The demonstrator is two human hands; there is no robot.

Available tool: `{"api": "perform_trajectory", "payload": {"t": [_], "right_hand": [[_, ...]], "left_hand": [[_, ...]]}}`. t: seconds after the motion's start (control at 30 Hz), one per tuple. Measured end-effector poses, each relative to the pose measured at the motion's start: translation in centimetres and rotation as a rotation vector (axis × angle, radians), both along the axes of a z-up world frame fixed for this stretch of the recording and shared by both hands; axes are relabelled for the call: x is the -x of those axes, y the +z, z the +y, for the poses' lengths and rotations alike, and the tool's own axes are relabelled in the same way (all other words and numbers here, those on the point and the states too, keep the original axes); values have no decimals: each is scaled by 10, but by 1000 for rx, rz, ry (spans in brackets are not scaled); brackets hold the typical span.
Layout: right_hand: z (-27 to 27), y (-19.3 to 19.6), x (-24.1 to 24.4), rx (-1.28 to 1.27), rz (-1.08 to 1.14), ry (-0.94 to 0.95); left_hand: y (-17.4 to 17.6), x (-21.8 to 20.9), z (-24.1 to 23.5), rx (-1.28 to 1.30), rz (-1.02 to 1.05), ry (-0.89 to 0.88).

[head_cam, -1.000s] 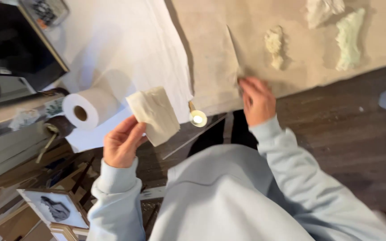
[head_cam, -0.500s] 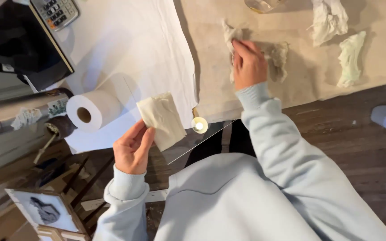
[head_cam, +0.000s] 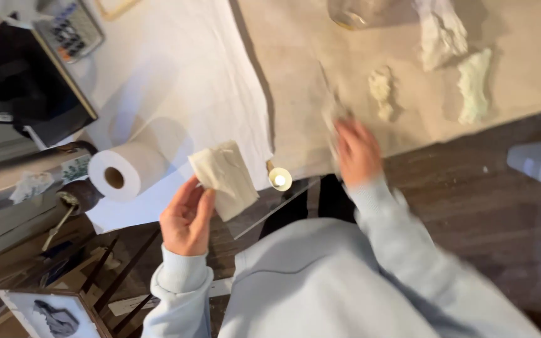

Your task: Cleaning a small pane of glass using a cleaning solution and paper towels.

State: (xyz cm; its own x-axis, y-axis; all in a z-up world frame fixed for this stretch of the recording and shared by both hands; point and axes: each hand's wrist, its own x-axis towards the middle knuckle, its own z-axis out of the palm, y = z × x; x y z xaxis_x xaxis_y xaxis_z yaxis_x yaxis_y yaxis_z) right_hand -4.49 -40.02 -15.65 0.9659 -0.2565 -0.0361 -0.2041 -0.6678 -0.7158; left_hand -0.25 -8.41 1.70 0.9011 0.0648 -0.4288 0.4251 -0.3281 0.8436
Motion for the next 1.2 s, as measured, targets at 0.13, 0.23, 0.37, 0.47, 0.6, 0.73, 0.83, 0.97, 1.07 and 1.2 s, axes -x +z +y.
{"api": "perform_trajectory", "payload": {"t": [0.13,0.23,0.37,0.47,0.6,0.73,0.83,0.97,1.07,1.2], "right_hand": [[1,-9,13,16,40,22],[33,9,-83,-158,-206,-20],[87,63,-39,-185,-183,170],[33,-29,4,-357,-202,-88],[107,32,-76,-442,-405,-147],[105,95,-49,-408,-326,73],[90,37,-64,-489,-328,57],[169,116,-94,-482,-435,154],[126,106,-42,-436,-292,296],[118,49,-72,-189,-300,105]], "left_hand": [[7,7,1,46,-77,-28],[12,1,-7,27,-86,-76],[5,4,4,-7,-65,-86],[2,5,0,35,-85,-78],[12,15,-6,-21,-130,-104],[1,-3,-4,-7,-39,-57],[6,7,0,159,81,88],[5,4,-11,201,-17,17],[-3,7,-7,48,-67,-45],[-5,11,-13,55,-92,0]]}}
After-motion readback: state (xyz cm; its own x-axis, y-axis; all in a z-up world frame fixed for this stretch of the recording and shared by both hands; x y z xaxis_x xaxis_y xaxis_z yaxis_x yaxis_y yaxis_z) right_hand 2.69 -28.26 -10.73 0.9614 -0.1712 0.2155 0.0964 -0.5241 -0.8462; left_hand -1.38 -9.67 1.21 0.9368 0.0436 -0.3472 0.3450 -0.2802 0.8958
